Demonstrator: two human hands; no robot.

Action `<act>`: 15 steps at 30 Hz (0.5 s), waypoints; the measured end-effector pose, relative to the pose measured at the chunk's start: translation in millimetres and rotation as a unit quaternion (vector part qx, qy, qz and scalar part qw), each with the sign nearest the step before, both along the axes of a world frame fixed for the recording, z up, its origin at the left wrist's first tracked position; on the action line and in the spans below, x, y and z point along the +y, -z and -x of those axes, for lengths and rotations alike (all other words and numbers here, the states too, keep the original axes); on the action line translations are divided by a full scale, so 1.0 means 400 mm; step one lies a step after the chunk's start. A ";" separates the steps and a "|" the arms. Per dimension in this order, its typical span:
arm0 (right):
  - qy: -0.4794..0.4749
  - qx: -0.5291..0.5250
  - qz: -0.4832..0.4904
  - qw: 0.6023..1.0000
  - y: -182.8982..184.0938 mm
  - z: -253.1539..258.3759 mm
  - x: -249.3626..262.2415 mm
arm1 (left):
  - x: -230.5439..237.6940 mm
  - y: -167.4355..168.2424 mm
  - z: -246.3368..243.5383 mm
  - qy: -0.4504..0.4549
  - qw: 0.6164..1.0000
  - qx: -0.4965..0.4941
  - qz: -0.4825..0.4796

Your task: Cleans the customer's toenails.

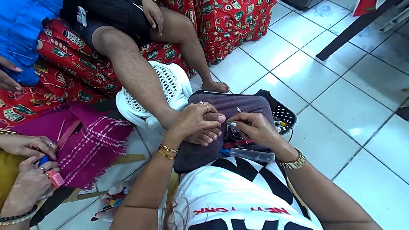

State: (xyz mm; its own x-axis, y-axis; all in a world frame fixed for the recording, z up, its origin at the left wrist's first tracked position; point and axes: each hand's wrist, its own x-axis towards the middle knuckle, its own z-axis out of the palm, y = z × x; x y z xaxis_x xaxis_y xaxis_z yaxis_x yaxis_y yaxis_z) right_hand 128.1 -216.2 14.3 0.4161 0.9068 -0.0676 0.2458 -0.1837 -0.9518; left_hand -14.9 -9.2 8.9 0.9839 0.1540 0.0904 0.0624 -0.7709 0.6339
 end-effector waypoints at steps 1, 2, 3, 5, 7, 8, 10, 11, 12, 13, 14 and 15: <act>-0.002 -0.006 0.005 1.000 -0.004 0.003 0.003 | -0.003 0.001 -0.001 -0.002 1.000 -0.006 -0.014; -0.003 -0.010 0.008 1.000 -0.007 0.004 0.005 | -0.005 0.002 -0.002 -0.003 1.000 -0.012 -0.026; -0.005 -0.014 0.007 1.000 -0.010 0.004 0.006 | -0.006 0.004 -0.003 -0.003 0.999 -0.014 -0.037; -0.015 -0.023 0.001 1.000 -0.013 -0.002 0.007 | -0.006 0.012 -0.007 -0.002 0.998 -0.018 -0.055; -0.029 -0.038 -0.008 0.999 -0.009 -0.010 0.006 | -0.005 0.023 -0.011 0.003 0.997 -0.032 -0.075; -0.033 -0.043 -0.012 0.998 -0.009 -0.013 0.007 | -0.006 0.026 -0.012 0.004 0.996 -0.037 -0.080; -0.036 -0.046 -0.007 0.998 -0.012 -0.015 0.010 | -0.009 0.027 -0.016 0.003 0.996 -0.039 -0.086; -0.037 -0.046 0.000 0.998 -0.016 -0.014 0.012 | -0.010 0.027 -0.019 0.002 0.996 -0.037 -0.086; -0.036 -0.046 0.008 0.998 -0.018 -0.013 0.015 | -0.012 0.026 -0.022 0.002 0.996 -0.036 -0.085; -0.036 -0.047 0.013 0.998 -0.019 -0.011 0.018 | -0.012 0.024 -0.026 0.002 0.996 -0.036 -0.082; -0.036 -0.047 0.016 0.998 -0.021 -0.009 0.021 | -0.013 0.024 -0.028 0.001 0.996 -0.035 -0.083; -0.036 -0.047 0.021 0.998 -0.023 -0.007 0.024 | -0.013 0.025 -0.030 0.001 0.996 -0.036 -0.084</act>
